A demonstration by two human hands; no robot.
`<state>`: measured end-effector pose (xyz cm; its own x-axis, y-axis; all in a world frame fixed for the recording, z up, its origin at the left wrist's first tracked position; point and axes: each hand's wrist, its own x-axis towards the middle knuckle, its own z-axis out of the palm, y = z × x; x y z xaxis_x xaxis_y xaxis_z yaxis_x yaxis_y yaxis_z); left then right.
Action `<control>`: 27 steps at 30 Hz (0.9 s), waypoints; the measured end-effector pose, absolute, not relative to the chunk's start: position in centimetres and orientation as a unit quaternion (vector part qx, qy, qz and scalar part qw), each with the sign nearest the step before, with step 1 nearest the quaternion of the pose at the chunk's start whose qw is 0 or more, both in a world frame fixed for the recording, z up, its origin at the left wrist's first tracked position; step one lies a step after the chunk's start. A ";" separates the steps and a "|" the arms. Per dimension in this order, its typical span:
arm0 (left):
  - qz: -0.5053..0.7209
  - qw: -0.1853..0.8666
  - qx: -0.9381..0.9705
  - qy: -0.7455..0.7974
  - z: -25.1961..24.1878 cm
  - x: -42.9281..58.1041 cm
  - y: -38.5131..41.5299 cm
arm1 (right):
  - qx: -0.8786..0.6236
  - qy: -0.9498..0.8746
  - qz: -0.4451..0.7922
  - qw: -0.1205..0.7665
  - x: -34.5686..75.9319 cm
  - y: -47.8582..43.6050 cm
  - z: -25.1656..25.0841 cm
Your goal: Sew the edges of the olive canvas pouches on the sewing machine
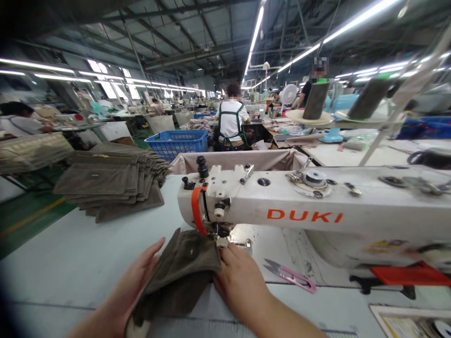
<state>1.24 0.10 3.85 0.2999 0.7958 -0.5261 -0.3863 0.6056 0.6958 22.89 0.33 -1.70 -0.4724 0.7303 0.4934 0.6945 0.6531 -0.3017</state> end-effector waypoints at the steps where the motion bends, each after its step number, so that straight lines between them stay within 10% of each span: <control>1: 0.362 0.786 0.226 0.447 3.7 0.9 -0.6 | -0.417 -0.857 0.031 0.300 22.9 0.4 -1.7; 5: 0.280 0.701 0.356 0.551 2.7 -3.9 -2.3 | -0.379 -0.881 0.035 0.280 22.9 -0.7 -1.2; 9: 0.319 0.208 0.684 0.622 3.3 -8.2 -2.4 | -0.332 -0.905 0.006 0.266 22.2 -3.6 -1.8; 12: 0.229 -0.016 0.895 0.382 4.1 -5.5 -3.3 | -0.335 -0.880 -0.031 0.335 21.6 -5.8 -3.0; 17: 0.248 -0.100 0.942 0.201 1.1 1.2 -4.9 | -0.325 -0.845 -0.068 0.419 21.3 -8.2 -3.9; 27: 0.261 0.083 0.919 0.284 0.0 0.4 -5.8 | -0.360 -0.818 0.007 0.449 22.2 -10.4 -1.9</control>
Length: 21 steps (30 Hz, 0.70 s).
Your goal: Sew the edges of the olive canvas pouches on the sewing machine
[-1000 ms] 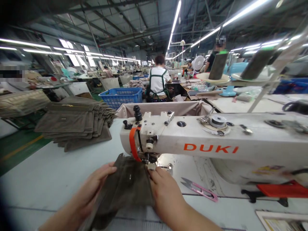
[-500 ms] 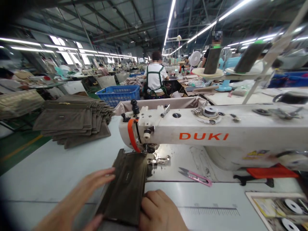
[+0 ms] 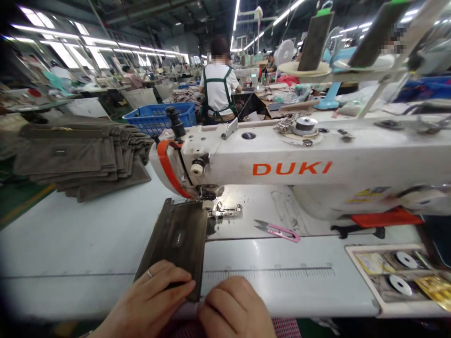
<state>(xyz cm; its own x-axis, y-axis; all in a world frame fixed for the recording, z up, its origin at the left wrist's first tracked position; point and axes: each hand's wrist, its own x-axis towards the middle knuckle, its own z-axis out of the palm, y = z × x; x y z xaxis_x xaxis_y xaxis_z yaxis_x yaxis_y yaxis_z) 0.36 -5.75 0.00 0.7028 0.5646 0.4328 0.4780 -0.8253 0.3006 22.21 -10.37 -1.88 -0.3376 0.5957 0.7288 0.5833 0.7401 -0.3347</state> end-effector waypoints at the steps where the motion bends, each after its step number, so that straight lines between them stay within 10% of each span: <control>1: 0.257 0.087 0.919 0.285 0.2 0.4 -5.8 | -0.363 -0.815 0.008 0.451 22.3 -10.4 -1.8; 21: 0.314 0.030 0.921 0.230 0.7 1.5 -5.8 | -0.388 -0.835 -0.015 0.390 22.2 -10.4 -2.8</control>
<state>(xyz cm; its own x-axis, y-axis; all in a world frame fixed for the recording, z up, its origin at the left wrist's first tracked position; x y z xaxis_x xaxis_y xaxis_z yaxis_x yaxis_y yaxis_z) 1.48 -5.76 0.74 0.6965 0.4428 0.5646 0.4048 -0.8922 0.2003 22.17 -10.40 -2.75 -0.3936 0.6368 0.6630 0.6597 0.6980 -0.2787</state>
